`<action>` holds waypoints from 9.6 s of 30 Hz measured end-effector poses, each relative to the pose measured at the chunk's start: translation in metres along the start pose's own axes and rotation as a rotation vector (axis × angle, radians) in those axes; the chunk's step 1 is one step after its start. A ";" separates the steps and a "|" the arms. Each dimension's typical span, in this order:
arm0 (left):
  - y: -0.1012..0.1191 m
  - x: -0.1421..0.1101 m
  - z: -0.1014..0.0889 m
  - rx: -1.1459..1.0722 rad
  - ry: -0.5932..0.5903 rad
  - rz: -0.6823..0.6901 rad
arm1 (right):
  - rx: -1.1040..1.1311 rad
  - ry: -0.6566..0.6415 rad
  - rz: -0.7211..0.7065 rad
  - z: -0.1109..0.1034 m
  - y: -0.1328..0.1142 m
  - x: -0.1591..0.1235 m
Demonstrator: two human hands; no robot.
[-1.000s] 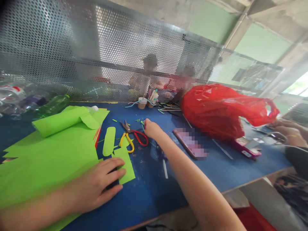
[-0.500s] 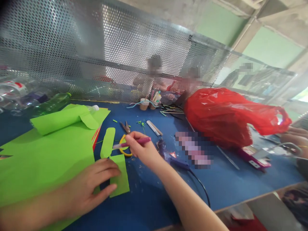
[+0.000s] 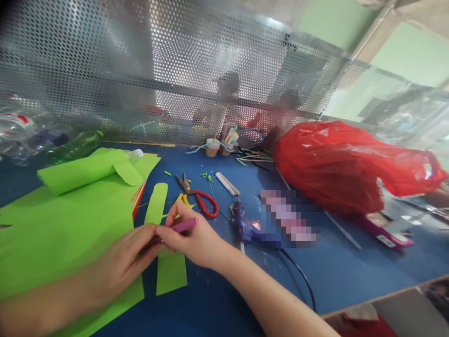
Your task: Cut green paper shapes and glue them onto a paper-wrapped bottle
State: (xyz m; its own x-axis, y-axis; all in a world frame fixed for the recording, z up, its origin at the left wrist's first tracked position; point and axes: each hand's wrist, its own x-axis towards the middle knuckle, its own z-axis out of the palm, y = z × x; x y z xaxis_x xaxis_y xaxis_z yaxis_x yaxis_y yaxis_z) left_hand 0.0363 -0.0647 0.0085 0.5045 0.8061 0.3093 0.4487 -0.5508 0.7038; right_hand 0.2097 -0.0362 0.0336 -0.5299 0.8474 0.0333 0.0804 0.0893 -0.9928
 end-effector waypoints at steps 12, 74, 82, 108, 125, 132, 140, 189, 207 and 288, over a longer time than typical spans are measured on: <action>-0.002 -0.001 0.002 0.123 -0.020 0.062 | -0.162 0.066 -0.155 0.002 0.003 -0.001; 0.002 -0.022 0.011 0.595 -0.143 0.175 | -0.279 0.289 -0.032 -0.022 0.003 0.011; 0.001 -0.021 0.013 0.607 -0.118 0.097 | -0.033 0.233 0.036 -0.002 0.013 0.012; 0.011 -0.020 0.011 0.624 -0.219 0.055 | -0.047 0.334 0.024 -0.004 0.019 0.016; 0.011 -0.021 0.014 0.685 -0.225 0.072 | -0.029 0.266 0.032 -0.004 0.023 0.019; 0.010 -0.021 0.013 0.674 -0.200 0.096 | -0.005 0.247 0.060 -0.004 0.022 0.018; 0.009 -0.020 0.012 0.569 -0.144 0.104 | -0.071 0.247 0.052 -0.003 0.019 0.017; 0.011 -0.019 0.012 0.665 -0.230 0.089 | -0.200 0.446 0.089 -0.018 0.017 0.017; 0.005 -0.018 0.005 0.460 -0.094 -0.063 | 0.200 0.624 -0.097 -0.023 0.005 0.016; -0.007 0.006 -0.006 -0.531 0.205 -0.383 | -0.105 0.334 -0.036 -0.018 -0.014 0.009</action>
State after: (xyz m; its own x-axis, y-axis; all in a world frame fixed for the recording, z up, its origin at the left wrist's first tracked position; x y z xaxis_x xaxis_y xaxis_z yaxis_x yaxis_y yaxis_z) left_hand 0.0317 -0.0546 0.0093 0.2094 0.9764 0.0536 0.1187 -0.0797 0.9897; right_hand 0.2194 -0.0204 0.0500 -0.2302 0.9656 0.1209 0.1624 0.1606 -0.9736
